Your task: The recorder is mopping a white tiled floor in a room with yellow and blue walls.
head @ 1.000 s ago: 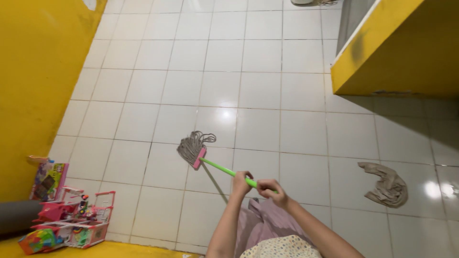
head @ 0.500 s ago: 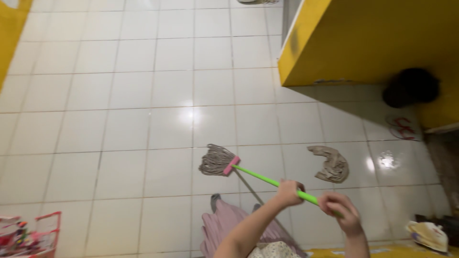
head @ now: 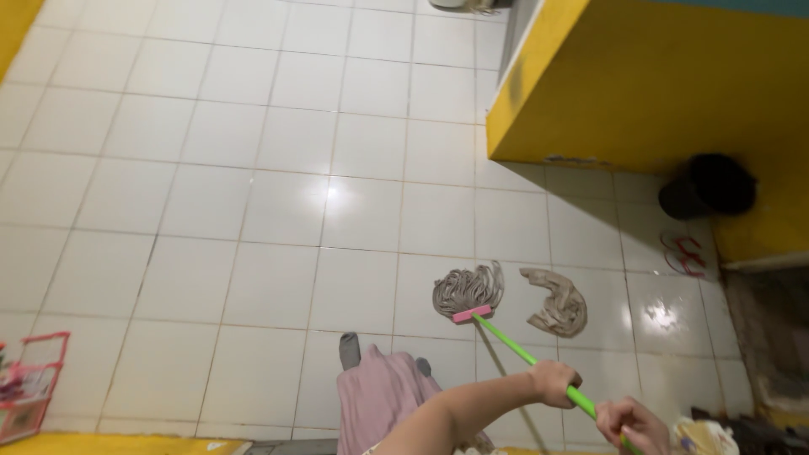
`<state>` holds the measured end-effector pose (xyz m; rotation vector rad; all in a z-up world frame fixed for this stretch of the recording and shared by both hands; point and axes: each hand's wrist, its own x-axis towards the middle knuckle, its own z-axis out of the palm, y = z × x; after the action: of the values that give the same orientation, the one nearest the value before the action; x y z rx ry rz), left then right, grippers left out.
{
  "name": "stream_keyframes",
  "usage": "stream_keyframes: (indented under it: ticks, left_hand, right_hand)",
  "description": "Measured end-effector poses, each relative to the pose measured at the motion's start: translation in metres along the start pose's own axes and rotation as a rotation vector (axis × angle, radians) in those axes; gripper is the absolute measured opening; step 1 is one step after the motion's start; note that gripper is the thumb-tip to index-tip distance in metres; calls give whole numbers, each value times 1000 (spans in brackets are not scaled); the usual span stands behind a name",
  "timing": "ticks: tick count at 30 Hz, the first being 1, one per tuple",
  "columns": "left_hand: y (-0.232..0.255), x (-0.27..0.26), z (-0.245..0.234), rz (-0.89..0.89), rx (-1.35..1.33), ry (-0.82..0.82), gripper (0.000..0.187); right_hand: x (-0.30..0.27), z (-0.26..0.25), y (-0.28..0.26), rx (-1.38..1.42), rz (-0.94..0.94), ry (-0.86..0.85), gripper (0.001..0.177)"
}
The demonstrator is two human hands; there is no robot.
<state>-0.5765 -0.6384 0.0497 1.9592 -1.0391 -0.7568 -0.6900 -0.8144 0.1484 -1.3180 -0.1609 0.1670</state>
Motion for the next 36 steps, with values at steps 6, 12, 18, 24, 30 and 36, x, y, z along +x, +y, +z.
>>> stream_keyframes:
  ticks: [6,12,18,24,30,36]
  left_hand:
    - [-48,-19,-49,-159,79,99,27]
    - [-121,-58,-123,-231,133,291,25]
    - [-187,-96,-211,-351,116,511,23]
    - [-237,-132,-324,-383,55,625,26]
    - [-293,-153,-410,-335,19,735,23]
    - [-341,-184,-478,-362,19,674,20]
  right_hand:
    - [73,-9,47,145,-141,-249,28]
    - [180,90,38,87,-87,-134,35]
    - [304,174,32,52,14,-248,36]
    - [430,234,36,79,62,-302,38]
    - [525,299,31,56,15,-330,36]
    - [586,351,45,54,-12,-278,35]
